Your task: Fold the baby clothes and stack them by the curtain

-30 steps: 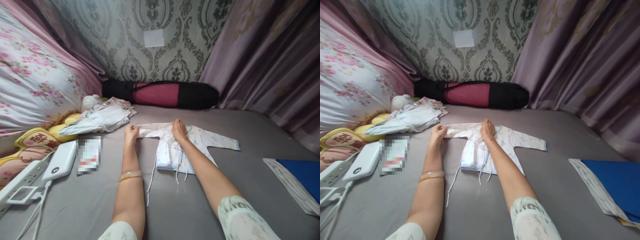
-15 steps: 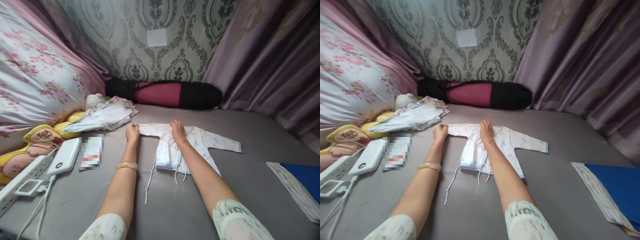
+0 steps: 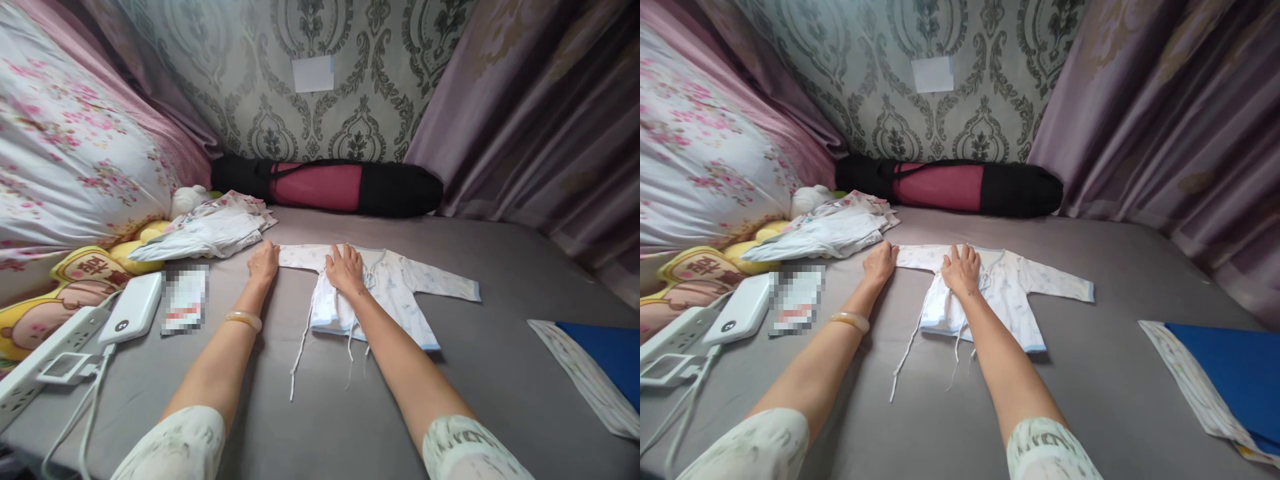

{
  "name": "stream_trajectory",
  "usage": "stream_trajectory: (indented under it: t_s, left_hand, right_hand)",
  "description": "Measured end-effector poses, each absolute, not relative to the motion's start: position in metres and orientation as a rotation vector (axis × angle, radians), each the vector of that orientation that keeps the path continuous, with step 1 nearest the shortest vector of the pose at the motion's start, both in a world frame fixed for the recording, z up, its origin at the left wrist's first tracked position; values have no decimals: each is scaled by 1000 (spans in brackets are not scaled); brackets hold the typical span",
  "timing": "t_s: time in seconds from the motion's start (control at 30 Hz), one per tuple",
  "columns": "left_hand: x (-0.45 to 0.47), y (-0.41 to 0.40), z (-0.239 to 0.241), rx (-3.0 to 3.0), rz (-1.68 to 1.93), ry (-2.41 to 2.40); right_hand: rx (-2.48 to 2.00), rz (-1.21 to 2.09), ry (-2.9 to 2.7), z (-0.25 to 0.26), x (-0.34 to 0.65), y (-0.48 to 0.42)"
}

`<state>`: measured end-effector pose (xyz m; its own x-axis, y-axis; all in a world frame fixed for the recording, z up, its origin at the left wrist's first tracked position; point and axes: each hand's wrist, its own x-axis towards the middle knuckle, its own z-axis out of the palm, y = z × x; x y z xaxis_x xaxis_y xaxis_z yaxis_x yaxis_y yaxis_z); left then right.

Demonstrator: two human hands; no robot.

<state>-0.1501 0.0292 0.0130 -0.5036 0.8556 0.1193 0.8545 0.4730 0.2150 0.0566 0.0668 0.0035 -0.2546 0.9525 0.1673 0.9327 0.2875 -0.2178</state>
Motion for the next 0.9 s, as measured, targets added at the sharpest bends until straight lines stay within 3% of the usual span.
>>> stream_trajectory:
  t_s: [0.37,0.53,0.6,0.73,0.9]
  left_hand:
    - [-168,37,-1,1407,760,2610]
    - [-177,15,18,1391,886,2394]
    - [-170,-8,30,1446,857,2263]
    - [-135,-62,48,1685,622,1856]
    - [-95,-108,52,1869,331,1805]
  right_hand:
    - [-1787,166,-2299,-3,55,68]
    - [-1796,431,-2388,11,62,74]
    - [-1715,595,-2411,21,71,76]
    - [-1554,471,-2258,41,104,72]
    - [-1505,533,-2164,54,161,54]
